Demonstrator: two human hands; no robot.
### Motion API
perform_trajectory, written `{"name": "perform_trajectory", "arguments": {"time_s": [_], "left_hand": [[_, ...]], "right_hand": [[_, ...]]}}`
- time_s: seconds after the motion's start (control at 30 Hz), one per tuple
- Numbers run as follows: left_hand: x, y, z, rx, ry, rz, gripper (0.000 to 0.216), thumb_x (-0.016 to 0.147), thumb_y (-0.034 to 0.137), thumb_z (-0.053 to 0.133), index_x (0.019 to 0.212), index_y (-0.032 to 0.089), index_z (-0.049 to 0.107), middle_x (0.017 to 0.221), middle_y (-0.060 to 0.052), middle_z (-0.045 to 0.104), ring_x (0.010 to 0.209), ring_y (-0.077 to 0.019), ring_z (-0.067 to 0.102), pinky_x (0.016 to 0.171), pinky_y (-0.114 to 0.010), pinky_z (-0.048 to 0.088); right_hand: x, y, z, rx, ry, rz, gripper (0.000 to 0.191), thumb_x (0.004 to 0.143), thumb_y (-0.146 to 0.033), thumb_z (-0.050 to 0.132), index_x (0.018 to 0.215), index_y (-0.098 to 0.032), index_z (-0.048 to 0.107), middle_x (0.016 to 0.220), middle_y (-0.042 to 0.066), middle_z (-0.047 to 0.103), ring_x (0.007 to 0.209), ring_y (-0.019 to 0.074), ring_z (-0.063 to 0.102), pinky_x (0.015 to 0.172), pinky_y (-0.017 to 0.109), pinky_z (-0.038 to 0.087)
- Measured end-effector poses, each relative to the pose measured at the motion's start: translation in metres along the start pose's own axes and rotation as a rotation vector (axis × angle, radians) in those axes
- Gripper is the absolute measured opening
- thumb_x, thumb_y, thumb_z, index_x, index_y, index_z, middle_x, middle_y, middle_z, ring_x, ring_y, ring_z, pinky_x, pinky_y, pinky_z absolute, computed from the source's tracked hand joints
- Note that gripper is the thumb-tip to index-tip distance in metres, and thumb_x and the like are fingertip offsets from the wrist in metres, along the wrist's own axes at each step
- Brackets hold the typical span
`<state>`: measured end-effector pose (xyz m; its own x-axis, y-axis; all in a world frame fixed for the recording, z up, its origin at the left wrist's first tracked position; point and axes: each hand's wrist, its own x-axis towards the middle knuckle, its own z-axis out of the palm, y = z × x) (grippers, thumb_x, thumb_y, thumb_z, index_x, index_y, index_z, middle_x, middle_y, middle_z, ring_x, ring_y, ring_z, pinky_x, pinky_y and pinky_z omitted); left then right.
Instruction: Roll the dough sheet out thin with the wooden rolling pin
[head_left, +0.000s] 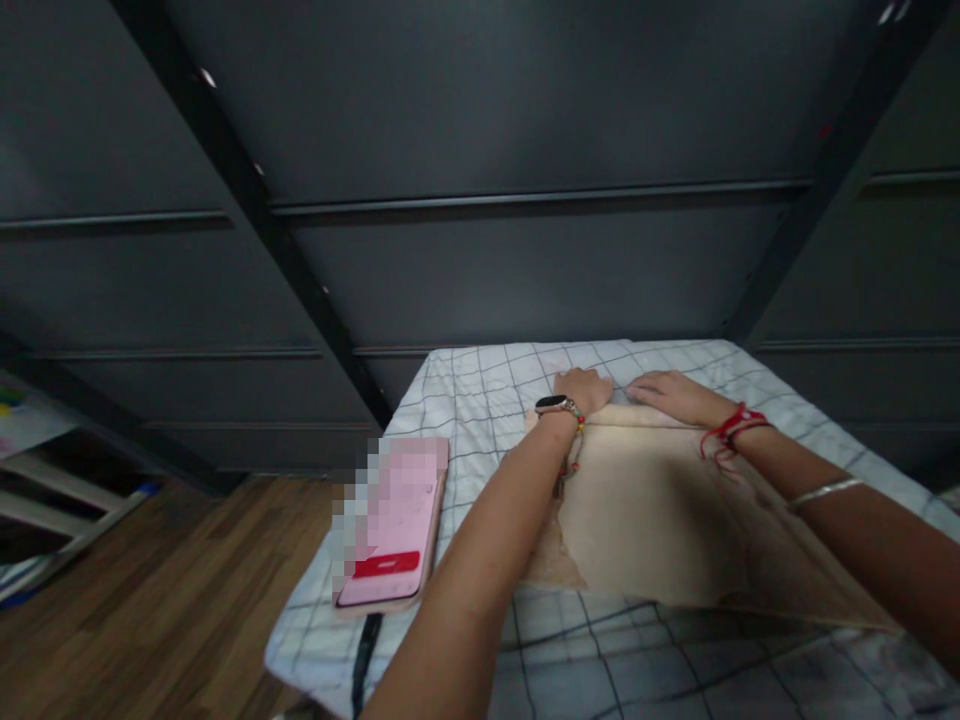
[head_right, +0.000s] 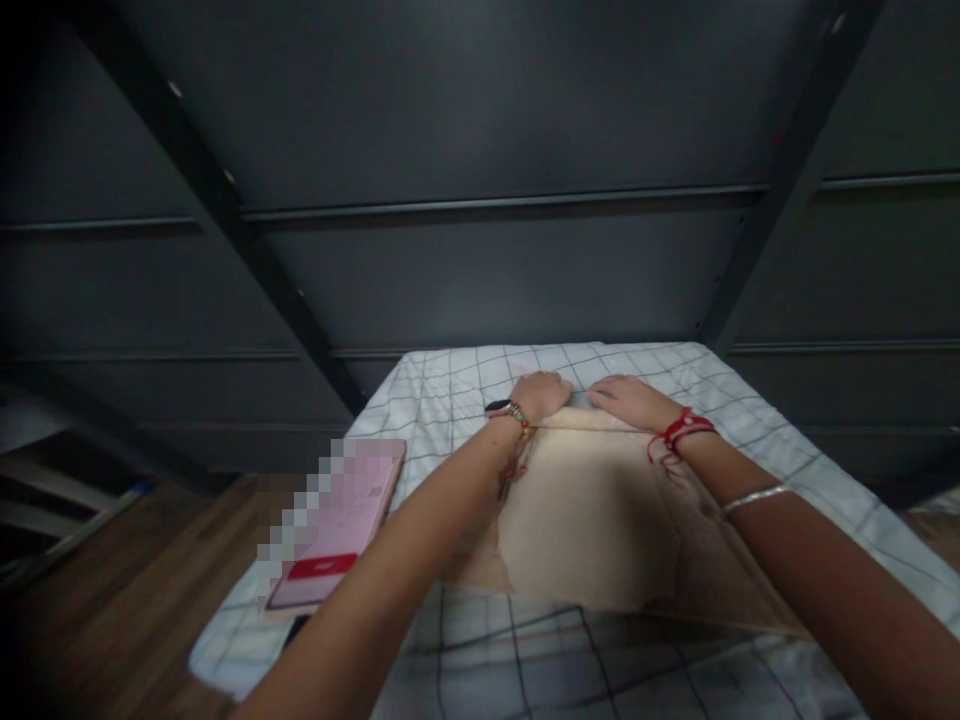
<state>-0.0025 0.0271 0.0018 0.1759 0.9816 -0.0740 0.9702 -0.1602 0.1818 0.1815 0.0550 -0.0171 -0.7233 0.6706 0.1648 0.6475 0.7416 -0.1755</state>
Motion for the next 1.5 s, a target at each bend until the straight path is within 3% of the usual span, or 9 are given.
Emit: {"name": "perform_trajectory", "arguments": {"time_s": [0.23,0.43,0.53,0.67,0.77,0.9,1.13,1.33,1.5], "left_hand": [[-0.023,0.005,-0.001,0.012,-0.037,0.052,0.049,0.092,0.038,0.023,0.116,0.016,0.059,0.127,-0.013,0.057,0.117,-0.0266,0.052,0.094,-0.043,0.04],[-0.06,0.014,0.003,0.067,0.032,0.086,0.052,0.092,0.037,0.019,0.11,0.016,0.063,0.119,-0.013,0.061,0.111,-0.027,0.055,0.088,-0.041,0.044],[-0.083,0.02,0.005,0.08,0.058,0.119,0.053,0.093,0.037,0.017,0.108,0.015,0.063,0.114,-0.014,0.062,0.106,-0.0271,0.058,0.082,-0.038,0.047],[-0.127,0.027,0.01,0.095,0.139,0.194,0.047,0.093,0.038,0.023,0.117,0.013,0.055,0.116,-0.014,0.06,0.107,-0.0283,0.056,0.084,-0.042,0.046],[-0.165,0.024,0.015,0.111,0.196,0.301,0.049,0.093,0.042,0.031,0.13,0.013,0.044,0.114,-0.013,0.061,0.104,-0.0285,0.056,0.089,-0.046,0.042],[-0.193,0.007,0.018,0.098,0.228,0.424,0.048,0.095,0.042,0.03,0.134,0.016,0.039,0.131,-0.011,0.051,0.121,-0.0254,0.046,0.101,-0.043,0.034],[-0.157,-0.002,0.021,0.107,0.245,0.294,0.055,0.096,0.048,0.027,0.135,0.011,0.038,0.138,-0.015,0.044,0.128,-0.0283,0.039,0.104,-0.042,0.03],[-0.099,-0.009,0.016,0.096,0.286,0.171,0.051,0.096,0.048,0.023,0.125,0.015,0.049,0.127,-0.014,0.053,0.122,-0.0301,0.043,0.098,-0.047,0.035],[-0.066,-0.016,0.009,0.042,0.229,0.116,0.048,0.096,0.044,0.022,0.129,0.017,0.046,0.128,-0.013,0.051,0.123,-0.0309,0.041,0.096,-0.05,0.036]], "right_hand": [[-0.018,-0.016,0.001,-0.078,0.006,-0.11,0.048,0.094,-0.036,0.024,0.096,-0.016,0.067,0.097,0.013,0.068,0.097,0.0244,0.059,0.093,0.04,0.042],[-0.046,-0.043,0.005,-0.101,0.076,0.003,0.052,0.095,-0.042,0.021,0.116,-0.017,0.062,0.119,0.01,0.063,0.121,0.0256,0.05,0.105,0.043,0.035],[-0.064,-0.059,0.008,-0.103,0.094,0.068,0.056,0.094,-0.046,0.024,0.129,-0.015,0.053,0.132,0.01,0.055,0.129,0.0267,0.042,0.104,0.043,0.036],[-0.095,-0.078,0.012,-0.106,0.12,0.07,0.052,0.093,-0.046,0.029,0.127,-0.017,0.055,0.128,0.011,0.058,0.121,0.0273,0.05,0.101,0.046,0.04],[-0.123,-0.085,0.014,-0.101,0.15,0.014,0.047,0.092,-0.042,0.035,0.13,-0.018,0.051,0.128,0.012,0.058,0.117,0.0274,0.054,0.098,0.048,0.042],[-0.153,-0.089,0.014,-0.036,0.1,-0.102,0.045,0.094,-0.033,0.036,0.136,-0.019,0.041,0.133,0.01,0.054,0.121,0.0224,0.05,0.101,0.042,0.042],[-0.127,-0.084,0.012,-0.17,0.201,-0.056,0.05,0.089,-0.044,0.046,0.133,-0.021,0.046,0.134,0.012,0.052,0.127,0.031,0.044,0.1,0.052,0.041],[-0.075,-0.047,0.007,-0.162,0.162,-0.065,0.045,0.094,-0.04,0.034,0.131,-0.02,0.049,0.133,0.01,0.053,0.127,0.0286,0.043,0.1,0.05,0.042],[-0.052,-0.023,0.006,-0.057,0.155,-0.067,0.043,0.095,-0.038,0.03,0.127,-0.019,0.053,0.122,0.007,0.062,0.121,0.0253,0.05,0.103,0.046,0.04]]}}
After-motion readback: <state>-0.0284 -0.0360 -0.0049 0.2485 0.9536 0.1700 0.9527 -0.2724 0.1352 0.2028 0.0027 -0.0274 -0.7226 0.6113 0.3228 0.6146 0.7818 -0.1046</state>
